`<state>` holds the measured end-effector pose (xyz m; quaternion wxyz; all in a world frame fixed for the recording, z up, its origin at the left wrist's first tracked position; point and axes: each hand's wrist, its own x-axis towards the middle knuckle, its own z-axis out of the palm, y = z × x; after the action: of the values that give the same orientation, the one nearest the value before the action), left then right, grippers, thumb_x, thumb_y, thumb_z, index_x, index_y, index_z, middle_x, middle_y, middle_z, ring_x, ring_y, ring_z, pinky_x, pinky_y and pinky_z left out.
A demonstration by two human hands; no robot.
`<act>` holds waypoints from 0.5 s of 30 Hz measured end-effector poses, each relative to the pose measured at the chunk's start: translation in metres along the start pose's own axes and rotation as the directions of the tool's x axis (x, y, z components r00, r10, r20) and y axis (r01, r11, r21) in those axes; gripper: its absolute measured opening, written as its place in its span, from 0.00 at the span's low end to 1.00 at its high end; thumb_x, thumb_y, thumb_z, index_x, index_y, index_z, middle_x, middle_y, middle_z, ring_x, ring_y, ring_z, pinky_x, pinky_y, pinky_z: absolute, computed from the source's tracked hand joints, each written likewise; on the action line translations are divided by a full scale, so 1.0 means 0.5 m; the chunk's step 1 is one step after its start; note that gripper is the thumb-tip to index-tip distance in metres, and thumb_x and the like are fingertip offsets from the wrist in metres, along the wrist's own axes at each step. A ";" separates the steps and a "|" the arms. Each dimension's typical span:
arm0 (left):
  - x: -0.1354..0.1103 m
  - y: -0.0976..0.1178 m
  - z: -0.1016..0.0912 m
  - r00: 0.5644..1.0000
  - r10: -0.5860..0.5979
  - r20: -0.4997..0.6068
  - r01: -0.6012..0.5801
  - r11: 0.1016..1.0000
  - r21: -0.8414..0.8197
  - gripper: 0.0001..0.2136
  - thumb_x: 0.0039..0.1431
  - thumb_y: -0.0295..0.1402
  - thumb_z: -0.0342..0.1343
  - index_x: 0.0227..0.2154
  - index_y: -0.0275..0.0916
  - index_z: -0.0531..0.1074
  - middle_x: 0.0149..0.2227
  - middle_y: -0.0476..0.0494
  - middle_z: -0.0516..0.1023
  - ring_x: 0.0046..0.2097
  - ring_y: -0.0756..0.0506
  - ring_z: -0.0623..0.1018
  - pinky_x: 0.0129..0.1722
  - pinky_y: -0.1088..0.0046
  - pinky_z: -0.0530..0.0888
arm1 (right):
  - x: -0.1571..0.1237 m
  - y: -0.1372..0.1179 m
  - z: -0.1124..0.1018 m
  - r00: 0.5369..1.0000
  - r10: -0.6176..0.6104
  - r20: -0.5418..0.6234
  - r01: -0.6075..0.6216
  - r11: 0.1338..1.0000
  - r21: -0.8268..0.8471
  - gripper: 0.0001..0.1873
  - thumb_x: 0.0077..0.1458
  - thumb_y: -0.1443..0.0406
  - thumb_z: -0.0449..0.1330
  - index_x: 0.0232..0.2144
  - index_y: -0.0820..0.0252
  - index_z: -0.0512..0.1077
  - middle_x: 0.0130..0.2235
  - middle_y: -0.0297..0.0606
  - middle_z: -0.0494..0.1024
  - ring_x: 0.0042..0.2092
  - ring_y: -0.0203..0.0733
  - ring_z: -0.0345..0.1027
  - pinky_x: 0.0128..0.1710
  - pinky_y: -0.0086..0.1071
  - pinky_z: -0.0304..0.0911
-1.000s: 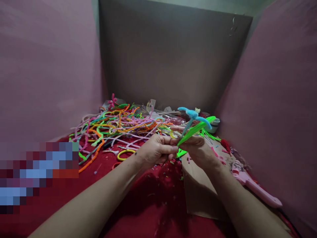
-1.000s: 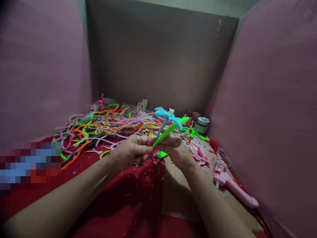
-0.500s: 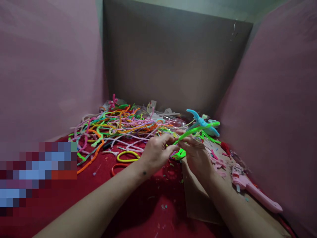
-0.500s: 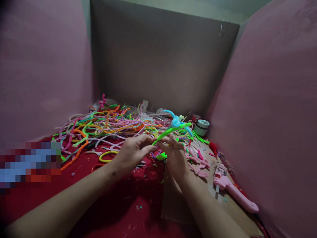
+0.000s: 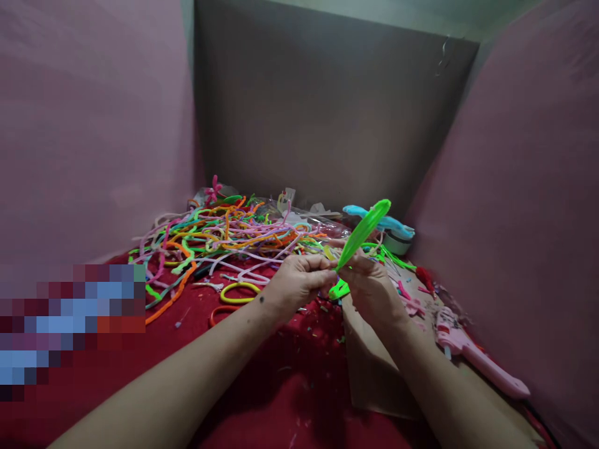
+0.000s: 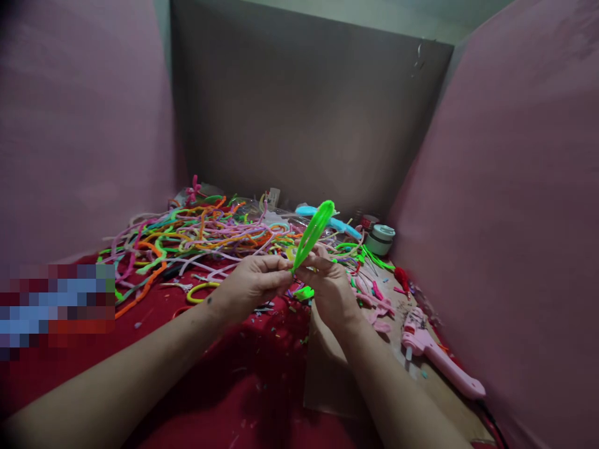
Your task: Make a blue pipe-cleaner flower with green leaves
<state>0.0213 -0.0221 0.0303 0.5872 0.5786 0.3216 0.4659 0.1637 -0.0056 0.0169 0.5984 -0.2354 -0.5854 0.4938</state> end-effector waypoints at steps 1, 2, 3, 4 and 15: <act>0.001 -0.003 -0.004 0.998 -0.031 0.048 0.033 0.998 -0.044 0.10 0.46 0.33 0.58 0.18 0.34 0.64 0.16 0.55 0.63 0.18 0.57 0.56 0.18 0.80 0.50 | 0.000 -0.003 -0.001 0.999 0.013 0.030 -0.013 1.000 0.010 0.03 0.42 0.65 0.66 0.24 0.51 0.78 0.43 0.34 0.75 0.49 0.48 0.64 0.48 0.41 0.59; 0.002 -0.006 -0.009 0.994 -0.053 0.097 0.060 0.995 -0.074 0.11 0.46 0.33 0.59 0.18 0.34 0.64 0.16 0.54 0.64 0.18 0.57 0.57 0.17 0.80 0.50 | 0.000 -0.006 -0.003 0.998 0.024 0.061 -0.025 1.000 0.011 0.03 0.41 0.64 0.66 0.24 0.50 0.78 0.44 0.34 0.75 0.49 0.48 0.64 0.47 0.42 0.60; 0.004 -0.009 -0.014 0.987 -0.070 0.142 0.084 0.992 -0.095 0.11 0.45 0.34 0.59 0.18 0.34 0.64 0.16 0.53 0.64 0.18 0.57 0.57 0.17 0.80 0.49 | 0.000 -0.008 -0.004 0.995 0.034 0.091 -0.035 0.999 0.003 0.03 0.41 0.64 0.66 0.24 0.50 0.78 0.44 0.34 0.75 0.49 0.48 0.64 0.47 0.42 0.61; 0.006 -0.011 -0.019 0.980 -0.083 0.180 0.104 0.988 -0.114 0.11 0.45 0.34 0.60 0.18 0.34 0.65 0.16 0.53 0.65 0.17 0.58 0.58 0.17 0.80 0.48 | 0.000 -0.009 -0.005 0.992 0.041 0.118 -0.041 0.999 -0.007 0.03 0.41 0.63 0.66 0.24 0.50 0.78 0.45 0.34 0.75 0.49 0.49 0.64 0.47 0.41 0.61; 0.014 -0.015 -0.041 0.922 -0.145 0.359 0.180 0.982 -0.064 0.14 0.44 0.38 0.59 0.18 0.35 0.62 0.17 0.54 0.65 0.14 0.59 0.52 0.14 0.78 0.45 | -0.008 0.022 -0.007 0.993 0.100 0.071 -0.097 0.995 -0.038 0.05 0.40 0.62 0.66 0.26 0.51 0.78 0.39 0.36 0.78 0.44 0.50 0.68 0.43 0.45 0.63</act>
<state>0.0065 -0.0074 0.0217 0.6991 0.5951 0.2353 0.3191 0.1640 -0.0034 0.0048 0.5475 -0.2561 -0.6028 0.5209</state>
